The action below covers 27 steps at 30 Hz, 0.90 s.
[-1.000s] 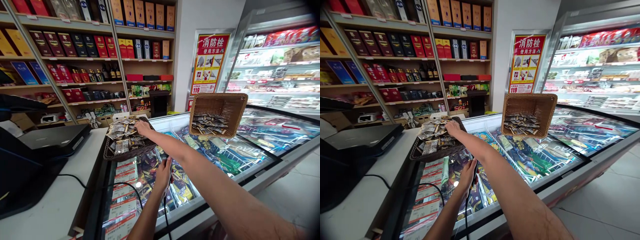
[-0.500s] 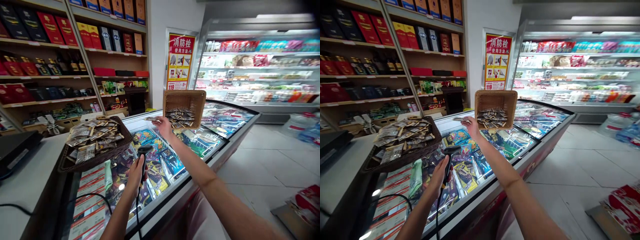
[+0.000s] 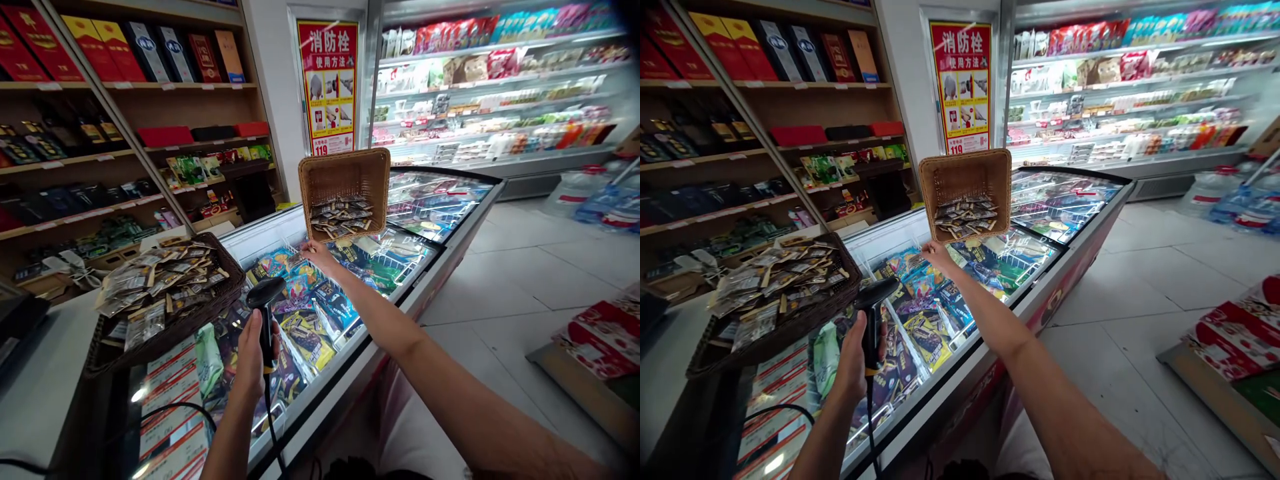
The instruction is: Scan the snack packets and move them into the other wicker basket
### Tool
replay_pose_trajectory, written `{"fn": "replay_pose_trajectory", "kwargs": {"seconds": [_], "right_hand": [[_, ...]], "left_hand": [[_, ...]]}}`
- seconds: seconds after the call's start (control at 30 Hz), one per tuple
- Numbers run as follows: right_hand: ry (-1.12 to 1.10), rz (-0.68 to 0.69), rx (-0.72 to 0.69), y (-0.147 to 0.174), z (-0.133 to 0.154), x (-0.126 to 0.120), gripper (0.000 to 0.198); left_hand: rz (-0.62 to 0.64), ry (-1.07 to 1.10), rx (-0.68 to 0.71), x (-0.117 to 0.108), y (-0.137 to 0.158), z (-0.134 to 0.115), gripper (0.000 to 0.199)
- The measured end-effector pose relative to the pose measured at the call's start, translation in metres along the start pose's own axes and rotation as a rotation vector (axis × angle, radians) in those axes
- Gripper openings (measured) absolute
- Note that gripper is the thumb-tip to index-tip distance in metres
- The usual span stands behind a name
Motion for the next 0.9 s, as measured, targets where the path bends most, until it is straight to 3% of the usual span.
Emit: {"fn": "replay_pose_trajectory", "kwargs": {"seconds": [0.07,0.13,0.23,0.4,0.73,0.9], "right_hand": [[0.124,-0.011,-0.069,0.005,0.007,-0.003,0.024],[0.18,-0.022,-0.138,0.009,0.014,-0.003,0.038],[0.085,-0.016,-0.097,0.007,0.009,-0.003,0.058],[-0.088,-0.058,0.077,0.0,-0.013,-0.005,0.043],[-0.218,-0.16,0.151,-0.001,-0.017,-0.011,0.028],[-0.226,-0.158,0.168,0.001,-0.014,-0.009,0.026]], "left_hand": [[-0.002,-0.001,-0.002,0.001,0.0,-0.001,0.068],[-0.01,0.002,-0.001,0.002,0.0,-0.002,0.069],[-0.015,0.009,0.006,0.002,0.001,-0.002,0.069],[0.015,0.002,0.005,0.002,0.0,-0.003,0.068],[0.177,-0.13,0.008,0.016,0.006,0.003,0.065],[0.192,-0.133,0.015,0.017,0.004,0.006,0.062]]}}
Point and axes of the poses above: each hand's wrist, its own y-axis away from the middle knuckle, its own x-axis out of the palm, z = x × y, the point moved 8 cm from there along -y, towards the middle knuckle, and after that the axes turned 4 degrees about -y, right-handed, at the moved point
